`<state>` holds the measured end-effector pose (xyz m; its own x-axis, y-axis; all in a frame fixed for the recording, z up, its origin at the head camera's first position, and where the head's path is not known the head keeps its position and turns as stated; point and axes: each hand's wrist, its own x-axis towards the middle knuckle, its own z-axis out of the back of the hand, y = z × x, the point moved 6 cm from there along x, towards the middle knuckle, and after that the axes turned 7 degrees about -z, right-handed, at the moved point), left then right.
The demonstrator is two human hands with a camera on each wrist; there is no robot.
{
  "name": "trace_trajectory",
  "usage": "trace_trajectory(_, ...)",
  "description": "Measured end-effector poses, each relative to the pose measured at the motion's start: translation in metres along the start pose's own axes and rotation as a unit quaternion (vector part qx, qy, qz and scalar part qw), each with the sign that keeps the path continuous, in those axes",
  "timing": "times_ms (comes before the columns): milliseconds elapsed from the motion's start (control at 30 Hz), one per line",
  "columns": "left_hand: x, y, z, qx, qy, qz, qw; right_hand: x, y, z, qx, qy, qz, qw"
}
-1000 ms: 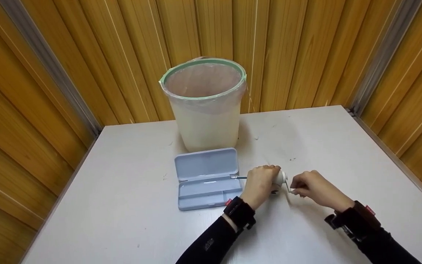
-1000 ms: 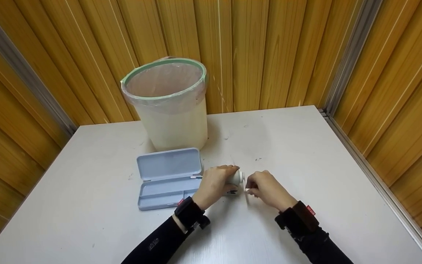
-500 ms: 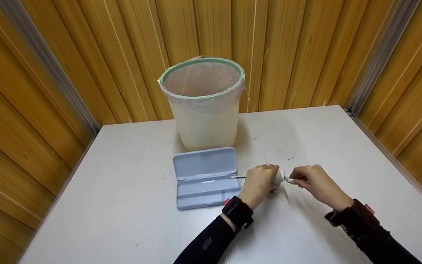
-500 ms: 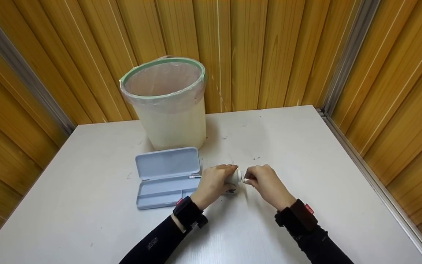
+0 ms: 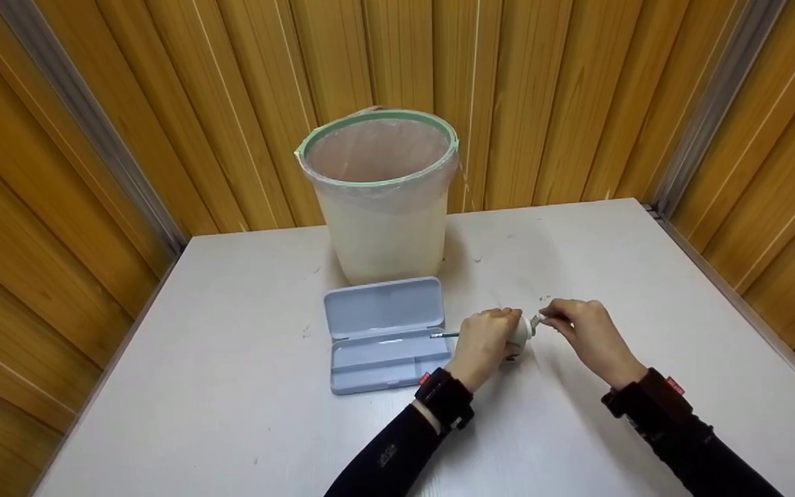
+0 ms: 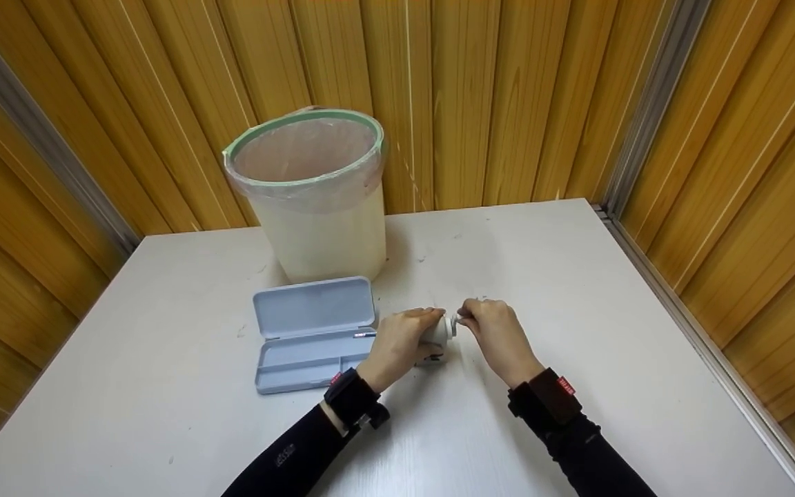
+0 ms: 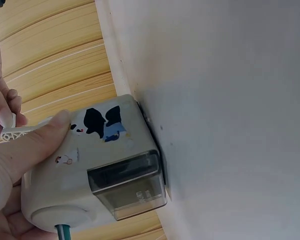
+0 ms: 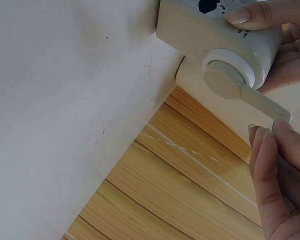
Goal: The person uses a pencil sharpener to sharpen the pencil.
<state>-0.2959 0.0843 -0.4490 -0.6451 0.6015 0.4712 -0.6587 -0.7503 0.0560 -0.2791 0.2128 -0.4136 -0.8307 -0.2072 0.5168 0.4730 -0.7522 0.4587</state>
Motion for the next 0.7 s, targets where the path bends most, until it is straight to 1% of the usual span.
trace_trajectory(167,0.000,0.002,0.000,-0.009,-0.008,-0.002,0.9999,0.006,-0.001,-0.002,-0.019,-0.025,0.007,0.999)
trace_trajectory(233,-0.001,0.002,0.001,-0.013,-0.010,-0.001,0.9999,0.009,-0.002,-0.003,-0.022,-0.028,0.005,0.999)
trace_trajectory(433,-0.001,0.004,0.001,-0.010,-0.011,0.001,0.9999,0.020,-0.007,-0.011,-0.032,-0.020,-0.011,0.999)
trace_trajectory(567,0.000,0.004,0.000,-0.009,-0.007,0.003,0.9999,0.026,-0.013,-0.019,-0.038,-0.017,-0.014,0.999)
trace_trajectory(700,0.000,0.002,0.000,-0.009,-0.001,0.000,1.0000,0.030,-0.025,-0.030,-0.035,0.011,-0.033,0.999)
